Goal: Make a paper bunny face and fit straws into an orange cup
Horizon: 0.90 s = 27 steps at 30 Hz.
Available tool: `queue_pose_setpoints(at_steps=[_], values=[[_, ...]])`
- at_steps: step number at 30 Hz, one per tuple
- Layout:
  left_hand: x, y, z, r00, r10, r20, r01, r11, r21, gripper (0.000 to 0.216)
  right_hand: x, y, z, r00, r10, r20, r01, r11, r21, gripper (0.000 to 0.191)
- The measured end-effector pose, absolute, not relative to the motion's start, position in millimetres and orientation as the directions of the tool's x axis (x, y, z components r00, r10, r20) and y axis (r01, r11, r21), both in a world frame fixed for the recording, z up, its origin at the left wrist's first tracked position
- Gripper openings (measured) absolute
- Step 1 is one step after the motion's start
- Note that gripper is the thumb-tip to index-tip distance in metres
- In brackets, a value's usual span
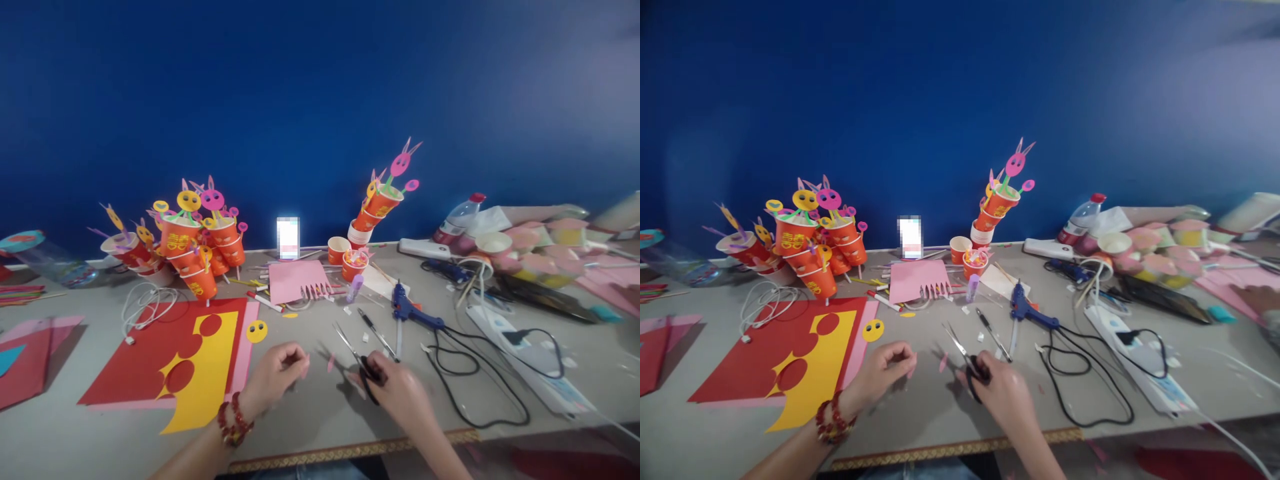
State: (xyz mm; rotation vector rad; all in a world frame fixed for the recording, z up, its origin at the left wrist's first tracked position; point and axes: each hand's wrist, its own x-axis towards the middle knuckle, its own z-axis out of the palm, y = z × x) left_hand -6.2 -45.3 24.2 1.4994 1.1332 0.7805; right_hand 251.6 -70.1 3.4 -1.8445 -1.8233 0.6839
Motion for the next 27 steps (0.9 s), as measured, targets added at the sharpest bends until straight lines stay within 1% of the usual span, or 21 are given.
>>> queue_pose_setpoints(at_steps=[2, 4, 7, 9, 12, 16, 20, 22, 24, 26, 27], values=[[-7, -43, 15, 0.323, 0.946, -0.04, 0.349, -0.08, 0.934, 0.031, 262, -72, 6, 0.03, 0.998, -0.046, 0.887, -0.048, -0.46, 0.028], [-5, -43, 8, 0.306, 0.952, 0.016, 0.444, -0.158, 0.882, 0.028, 266, -73, 9, 0.037, 0.997, -0.073, 0.942, -0.059, -0.331, 0.024], [0, -45, -1, 0.291, 0.953, 0.085, 0.567, -0.243, 0.787, 0.02, 265, -71, 13, 0.015, 0.994, -0.112, 0.98, -0.037, -0.194, 0.023], [3, -47, -5, 0.282, 0.952, 0.122, 0.633, -0.28, 0.722, 0.016, 262, -66, 16, 0.005, 0.99, -0.142, 0.988, -0.026, -0.149, 0.021], [4, -51, -11, 0.26, 0.951, 0.17, 0.71, -0.307, 0.634, 0.014, 260, -59, 16, 0.001, 0.986, -0.168, 0.991, -0.023, -0.129, 0.015], [4, -53, -17, 0.229, 0.95, 0.212, 0.773, -0.31, 0.554, 0.006, 261, -54, 11, -0.048, 0.99, -0.129, 0.994, 0.034, -0.108, 0.012], [-3, -52, -17, 0.254, 0.939, 0.233, 0.784, -0.341, 0.519, 0.012, 263, -50, 8, -0.108, 0.991, -0.075, 0.986, 0.097, -0.134, 0.012], [-11, -49, -16, 0.311, 0.921, 0.233, 0.765, -0.389, 0.514, 0.012, 265, -48, 9, -0.122, 0.988, -0.089, 0.983, 0.108, -0.149, 0.013], [-22, -44, -13, 0.4, 0.888, 0.228, 0.727, -0.459, 0.511, 0.018, 267, -48, 10, -0.141, 0.982, -0.123, 0.977, 0.118, -0.178, 0.014], [-34, -40, -9, 0.51, 0.83, 0.226, 0.679, -0.55, 0.487, 0.024, 271, -48, 13, -0.163, 0.974, -0.156, 0.968, 0.128, -0.214, 0.015], [-39, -39, -7, 0.583, 0.781, 0.225, 0.648, -0.613, 0.451, 0.028, 273, -48, 14, -0.169, 0.971, -0.171, 0.965, 0.129, -0.227, 0.016]])
